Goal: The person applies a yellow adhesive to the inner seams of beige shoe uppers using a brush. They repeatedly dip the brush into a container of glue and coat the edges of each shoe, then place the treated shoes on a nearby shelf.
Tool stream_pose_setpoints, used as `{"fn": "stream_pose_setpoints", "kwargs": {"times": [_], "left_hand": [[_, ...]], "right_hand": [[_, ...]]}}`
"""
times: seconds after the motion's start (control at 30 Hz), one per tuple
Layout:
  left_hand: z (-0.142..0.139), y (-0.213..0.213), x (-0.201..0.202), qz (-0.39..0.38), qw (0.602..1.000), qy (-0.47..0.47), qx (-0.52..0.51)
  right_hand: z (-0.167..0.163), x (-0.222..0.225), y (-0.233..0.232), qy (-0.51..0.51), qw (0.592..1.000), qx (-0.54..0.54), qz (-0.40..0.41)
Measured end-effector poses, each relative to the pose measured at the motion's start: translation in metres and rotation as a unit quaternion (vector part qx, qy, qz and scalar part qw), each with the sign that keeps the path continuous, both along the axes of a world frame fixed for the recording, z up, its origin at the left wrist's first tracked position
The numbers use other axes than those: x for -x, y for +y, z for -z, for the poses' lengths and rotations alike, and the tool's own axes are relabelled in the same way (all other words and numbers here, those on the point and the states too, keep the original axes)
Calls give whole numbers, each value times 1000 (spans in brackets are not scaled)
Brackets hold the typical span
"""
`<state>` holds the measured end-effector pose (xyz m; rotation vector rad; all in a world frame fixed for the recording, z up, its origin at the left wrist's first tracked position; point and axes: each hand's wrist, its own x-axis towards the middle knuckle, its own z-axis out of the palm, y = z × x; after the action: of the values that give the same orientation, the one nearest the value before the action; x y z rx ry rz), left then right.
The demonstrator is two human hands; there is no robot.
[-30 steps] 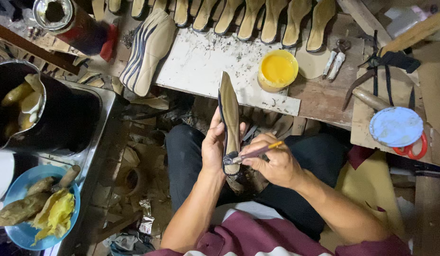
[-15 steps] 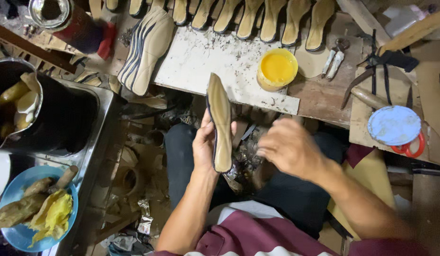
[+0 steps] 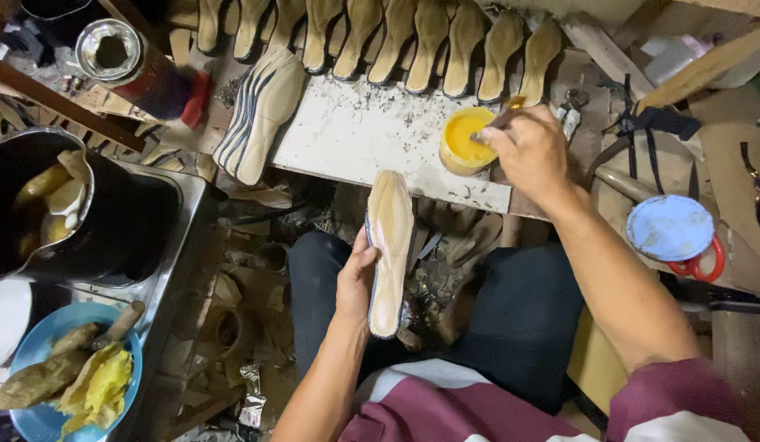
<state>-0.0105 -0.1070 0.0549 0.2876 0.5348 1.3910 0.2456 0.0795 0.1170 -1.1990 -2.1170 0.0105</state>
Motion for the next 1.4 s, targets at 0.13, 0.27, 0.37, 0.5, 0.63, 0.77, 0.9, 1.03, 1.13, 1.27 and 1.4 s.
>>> {"fn": "stream_pose_setpoints", "kwargs": {"times": [0.13, 0.27, 0.37, 0.5, 0.63, 0.77, 0.9, 1.03, 1.13, 1.27, 1.4], "left_hand": [[12, 1, 5, -4, 1000, 23, 4], [19, 0, 8, 0, 1000, 18, -17], [19, 1, 6, 11, 1000, 20, -18], [17, 3, 3, 27, 999, 14, -14], [16, 2, -3, 70, 997, -1, -17], [15, 1, -9, 102, 994, -4, -39], [12, 0, -10, 72, 996, -6, -49], [12, 3, -13, 41, 998, -19, -41], [12, 8, -15, 27, 999, -21, -30], [10, 13, -18, 9, 999, -33, -39], [3, 17, -13, -11, 999, -34, -12]], "right_hand": [[-8, -7, -3, 7, 999, 43, 1], [-21, -13, -20, -25, 996, -60, -67], [-29, -13, -28, -89, 992, -49, -78], [-33, -19, -45, 95, 964, 223, -108], [-15, -1, -61, 274, 901, 303, -147], [-3, 15, -68, 263, 932, 199, -147], [-1, 21, -72, 210, 945, 206, -141], [5, 26, -92, 204, 916, 279, -205], [10, 28, -112, 174, 926, 278, -189], [11, 33, -133, 136, 940, 224, -220], [7, 40, -151, 80, 939, 213, -259]]}}
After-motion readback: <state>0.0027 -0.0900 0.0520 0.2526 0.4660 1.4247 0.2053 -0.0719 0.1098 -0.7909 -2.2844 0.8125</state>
